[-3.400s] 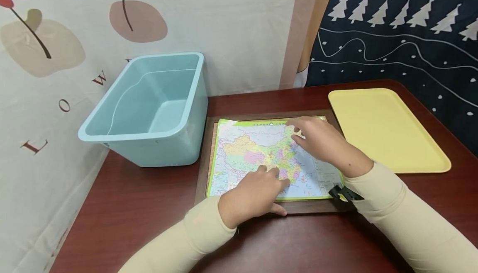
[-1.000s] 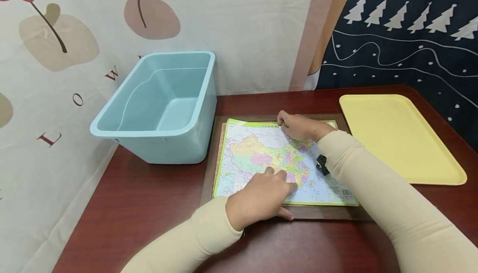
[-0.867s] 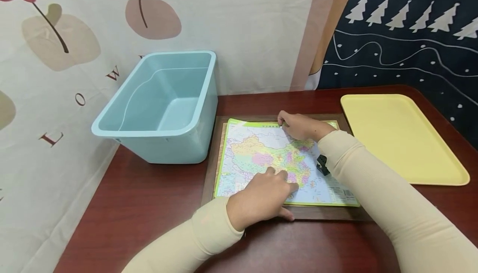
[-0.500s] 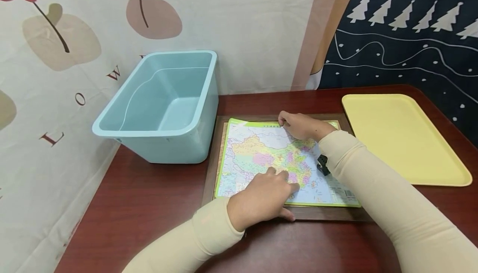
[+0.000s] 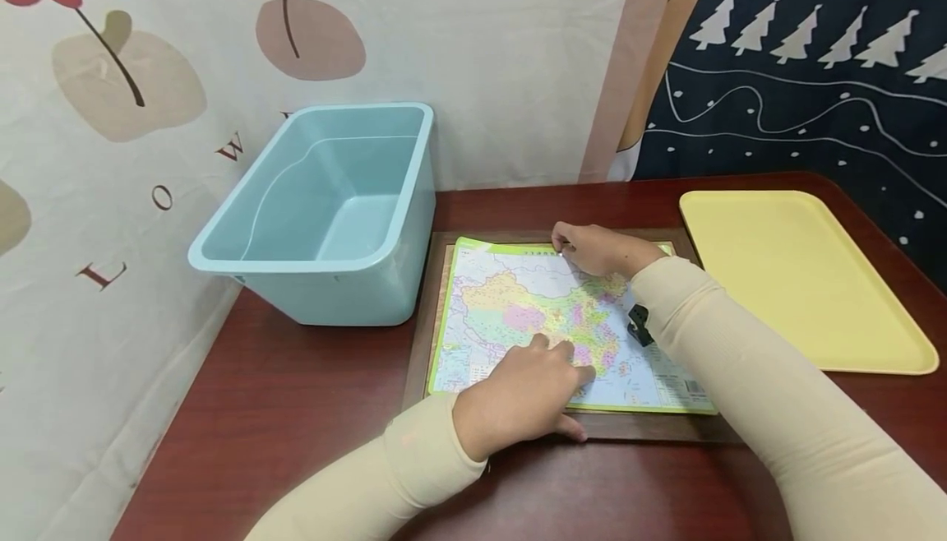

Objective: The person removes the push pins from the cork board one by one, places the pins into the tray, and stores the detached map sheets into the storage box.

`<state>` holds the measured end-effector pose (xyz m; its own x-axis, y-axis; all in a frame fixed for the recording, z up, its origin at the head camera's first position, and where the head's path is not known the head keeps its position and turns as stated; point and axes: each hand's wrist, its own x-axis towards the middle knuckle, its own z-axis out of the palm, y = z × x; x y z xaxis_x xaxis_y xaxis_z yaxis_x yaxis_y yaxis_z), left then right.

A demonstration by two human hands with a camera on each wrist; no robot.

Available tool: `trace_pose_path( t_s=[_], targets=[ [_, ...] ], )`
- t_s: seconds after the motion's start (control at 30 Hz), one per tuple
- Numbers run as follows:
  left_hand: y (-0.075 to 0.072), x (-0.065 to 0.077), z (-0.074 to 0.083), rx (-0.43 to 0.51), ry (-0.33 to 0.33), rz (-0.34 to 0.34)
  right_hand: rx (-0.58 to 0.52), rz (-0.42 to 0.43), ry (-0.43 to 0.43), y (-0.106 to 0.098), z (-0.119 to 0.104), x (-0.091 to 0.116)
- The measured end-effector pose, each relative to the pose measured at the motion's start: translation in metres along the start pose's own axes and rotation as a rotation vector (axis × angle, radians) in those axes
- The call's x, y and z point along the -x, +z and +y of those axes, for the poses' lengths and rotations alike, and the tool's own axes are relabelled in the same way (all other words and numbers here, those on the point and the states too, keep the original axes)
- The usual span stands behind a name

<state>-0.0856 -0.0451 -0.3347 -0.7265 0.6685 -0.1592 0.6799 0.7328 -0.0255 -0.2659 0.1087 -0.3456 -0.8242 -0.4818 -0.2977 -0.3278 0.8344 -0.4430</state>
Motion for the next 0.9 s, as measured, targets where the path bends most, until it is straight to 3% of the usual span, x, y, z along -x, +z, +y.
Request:
trace_pose_path(
  t_s=[0.3,0.5,0.9],
  targets=[
    [-0.0002,0.0005,0.0005,-0.007,0.005,0.008,-0.054,0.06,-0.018,0.0003,0.0023,-0.0036],
    [-0.0009,0.0005,0.001,-0.01,0.006,0.017,-0.12,0.009,0.025,-0.0015,0.0028,-0.0061],
    [-0.0004,0.0,0.0012,-0.025,-0.001,0.005,-0.133,-0.036,0.053,-0.0018,0.0023,-0.0074]
  ],
)
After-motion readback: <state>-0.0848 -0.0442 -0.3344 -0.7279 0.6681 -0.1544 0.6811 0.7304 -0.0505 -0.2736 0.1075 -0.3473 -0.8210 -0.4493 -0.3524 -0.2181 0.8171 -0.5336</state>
